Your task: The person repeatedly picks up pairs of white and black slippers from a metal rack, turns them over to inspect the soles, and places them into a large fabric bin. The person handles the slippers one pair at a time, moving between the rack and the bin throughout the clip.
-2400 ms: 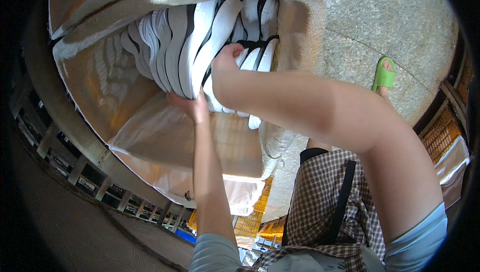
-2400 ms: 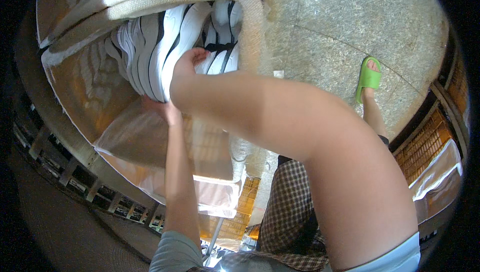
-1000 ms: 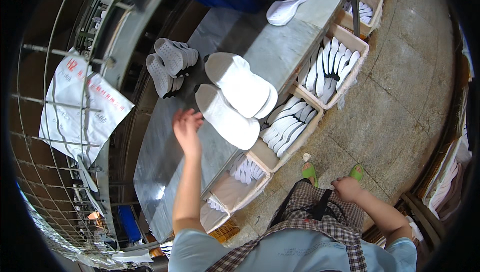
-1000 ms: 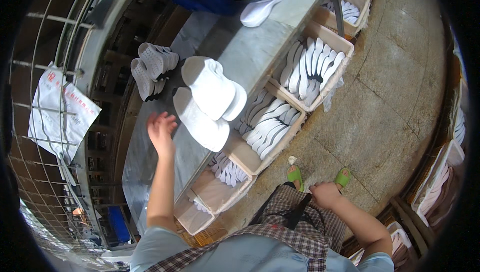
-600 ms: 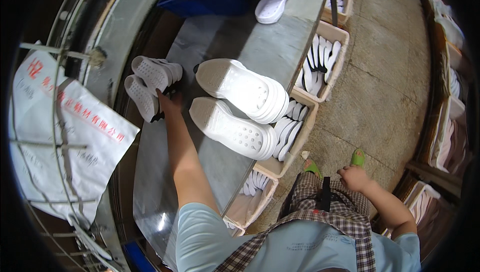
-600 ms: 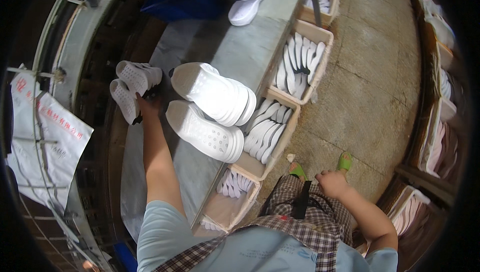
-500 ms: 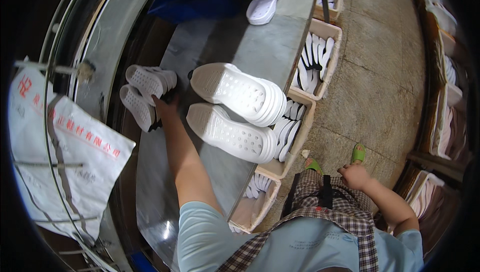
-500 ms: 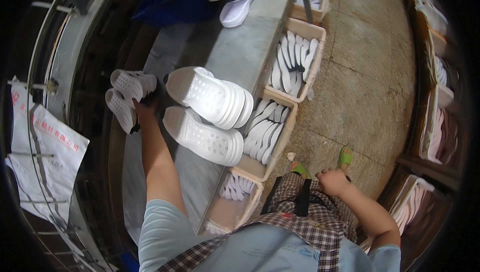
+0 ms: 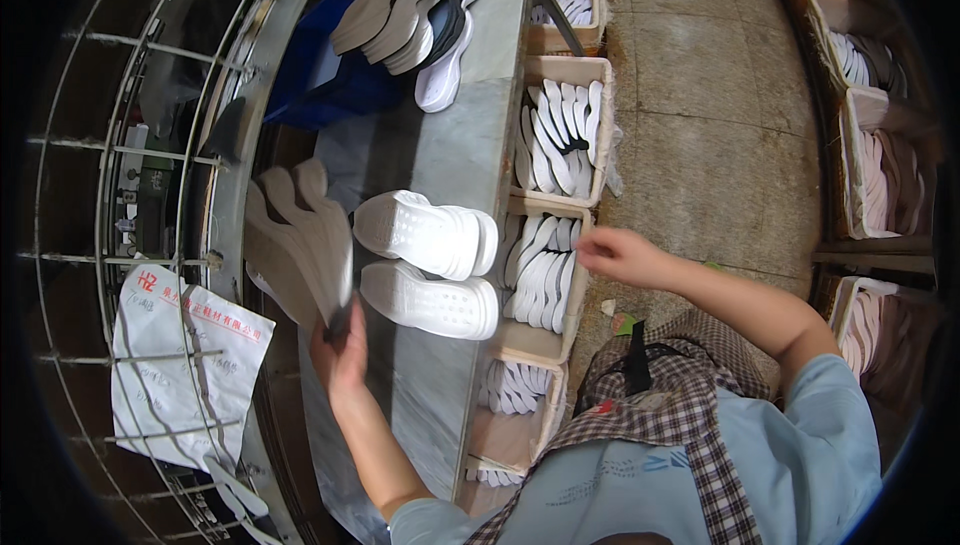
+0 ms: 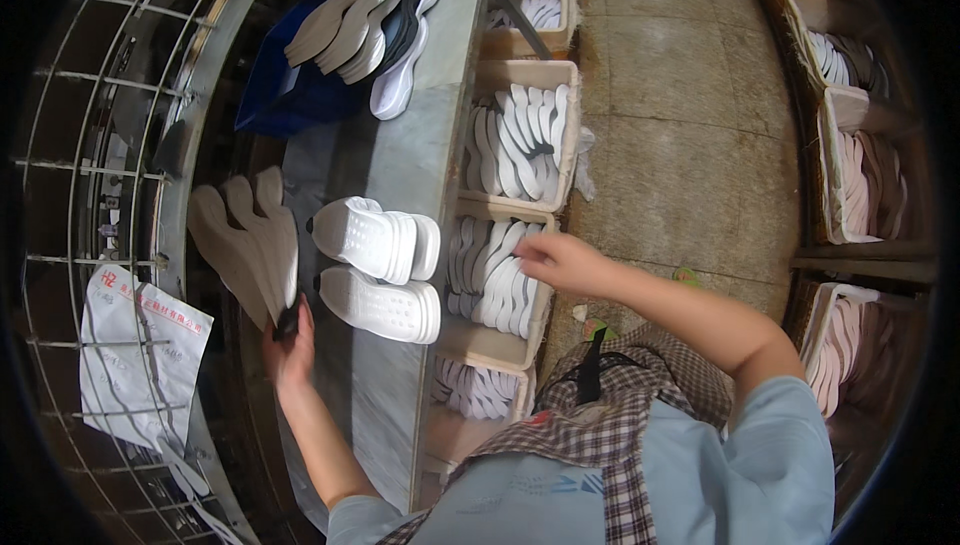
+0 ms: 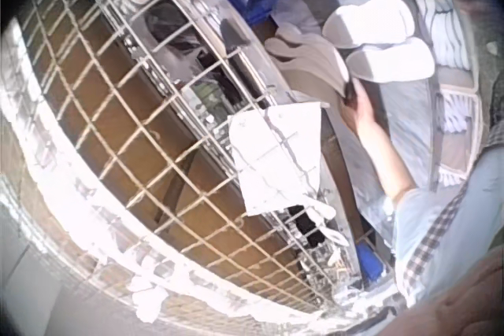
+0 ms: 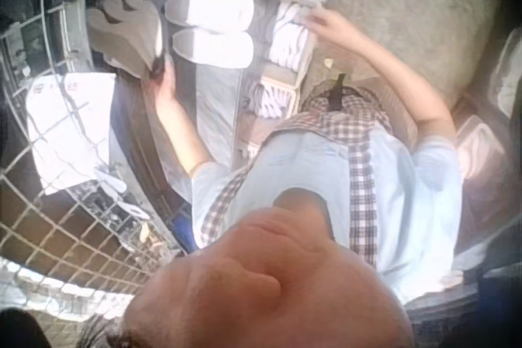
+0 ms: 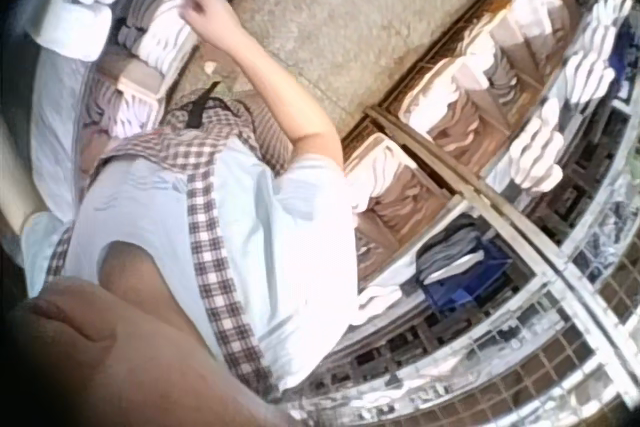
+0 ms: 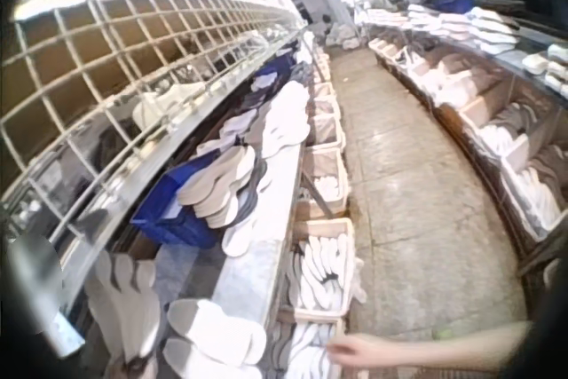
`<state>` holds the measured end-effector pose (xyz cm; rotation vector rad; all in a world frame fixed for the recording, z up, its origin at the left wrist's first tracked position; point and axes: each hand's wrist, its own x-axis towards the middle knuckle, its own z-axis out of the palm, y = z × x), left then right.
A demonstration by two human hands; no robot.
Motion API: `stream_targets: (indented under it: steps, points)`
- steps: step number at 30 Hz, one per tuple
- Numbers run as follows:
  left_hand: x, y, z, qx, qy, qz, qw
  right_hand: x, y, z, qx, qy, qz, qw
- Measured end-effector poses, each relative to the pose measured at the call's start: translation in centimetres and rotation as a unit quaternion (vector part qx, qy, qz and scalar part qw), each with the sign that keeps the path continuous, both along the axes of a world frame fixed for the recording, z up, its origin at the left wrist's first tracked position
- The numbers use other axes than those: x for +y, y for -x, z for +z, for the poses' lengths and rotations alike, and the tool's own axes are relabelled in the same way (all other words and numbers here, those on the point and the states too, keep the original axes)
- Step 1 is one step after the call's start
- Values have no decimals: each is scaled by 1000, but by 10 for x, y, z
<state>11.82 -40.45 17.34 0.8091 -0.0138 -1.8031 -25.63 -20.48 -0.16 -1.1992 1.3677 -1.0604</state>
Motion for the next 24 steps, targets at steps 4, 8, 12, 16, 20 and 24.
stream_targets:
  steps: [4,8,12,16,20,24]
  points:
    - [129,61,25,-160,138,-135,968,-31,1,67,-286,33,46,957]
    - [202,125,16,-174,80,-172,966,-14,6,109,-587,-10,67,806]
    - [246,183,-23,-209,128,-261,934,19,31,98,-664,93,34,741]
    - [266,220,-42,-296,171,-317,885,46,66,69,-675,61,-4,735]
    - [252,247,-27,-519,324,-326,720,70,94,64,-655,58,0,754]
    - [204,278,-11,-433,371,-375,731,86,100,74,-665,29,6,746]
